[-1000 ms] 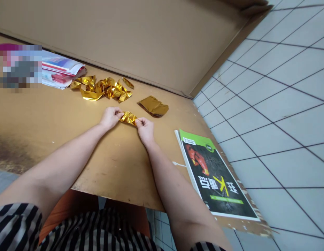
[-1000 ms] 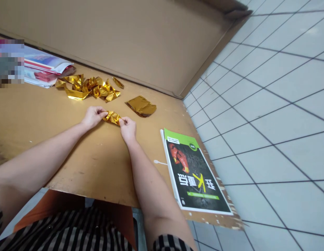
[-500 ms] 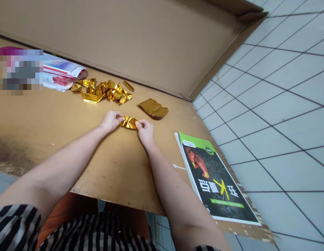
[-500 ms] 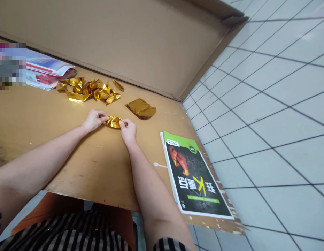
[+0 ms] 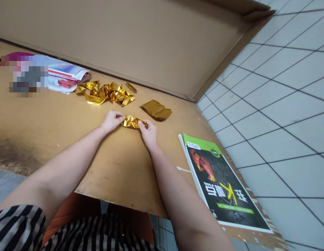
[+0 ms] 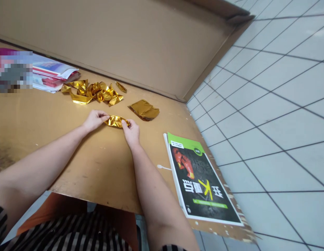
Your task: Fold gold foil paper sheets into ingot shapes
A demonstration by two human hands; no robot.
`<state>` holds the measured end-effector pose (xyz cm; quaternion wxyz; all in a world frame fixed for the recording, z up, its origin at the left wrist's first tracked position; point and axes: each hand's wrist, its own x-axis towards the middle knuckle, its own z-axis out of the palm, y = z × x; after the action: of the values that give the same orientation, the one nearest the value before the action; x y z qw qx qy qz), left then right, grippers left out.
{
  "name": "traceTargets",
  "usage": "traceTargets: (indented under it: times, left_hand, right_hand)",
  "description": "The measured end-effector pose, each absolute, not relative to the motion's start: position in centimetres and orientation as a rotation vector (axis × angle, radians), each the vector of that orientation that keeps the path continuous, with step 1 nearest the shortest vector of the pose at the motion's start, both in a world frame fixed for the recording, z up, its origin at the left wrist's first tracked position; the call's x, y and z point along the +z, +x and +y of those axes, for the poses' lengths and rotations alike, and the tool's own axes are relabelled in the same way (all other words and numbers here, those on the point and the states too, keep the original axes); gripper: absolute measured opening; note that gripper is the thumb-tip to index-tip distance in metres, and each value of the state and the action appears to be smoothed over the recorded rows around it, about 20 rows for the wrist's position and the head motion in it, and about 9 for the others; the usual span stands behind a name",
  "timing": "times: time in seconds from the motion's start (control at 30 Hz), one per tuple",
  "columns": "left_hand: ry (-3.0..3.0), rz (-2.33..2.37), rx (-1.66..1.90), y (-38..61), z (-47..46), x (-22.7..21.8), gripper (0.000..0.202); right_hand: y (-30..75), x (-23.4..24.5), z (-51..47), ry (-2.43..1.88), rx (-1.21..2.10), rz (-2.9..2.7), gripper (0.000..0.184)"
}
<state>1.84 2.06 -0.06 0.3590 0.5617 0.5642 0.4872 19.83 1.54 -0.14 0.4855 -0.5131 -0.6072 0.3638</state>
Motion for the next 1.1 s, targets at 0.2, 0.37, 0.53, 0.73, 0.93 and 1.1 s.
traceTargets:
  times: [0.2,0.37,0.53,0.73,0.93,1.1]
  left_hand:
    - [1.320,1.487,1.340,0.7,2.4,0.1,0.010]
    - [1.184,1.537,1.419,-0.5,2.6,0.5,0.012]
    - [1.192,1.558,1.419,-0.3,2.6,0.5,0.009]
    - [1.395,1.481,1.326,1.1,2.2,0.0,0.009]
    - [1.520,1.475,1.243,1.7,2.1,-0.3,0.014]
    - [1.531,1.495,1.221,2.1,1.9,0.0,0.012]
  right_hand:
    - [19.9,-0.3,1.9,-1.213,0.928,-1.437,0.041]
    - [19.9,-0.3,1.9,-1.199,0.959,-1.403,0.039]
    - [19.8,-0.4,2.0,-1.198,0.965,-1.417,0.036]
    - [19.9,-0.3,2.0,-1.141,0.949,-1.402,0.038]
    - [19.8,-0.4,1.9,-1.187,0.945,-1.401,0.026]
    - [19.8,-0.4,2.0,-1.191,0.902,-1.402,0.020]
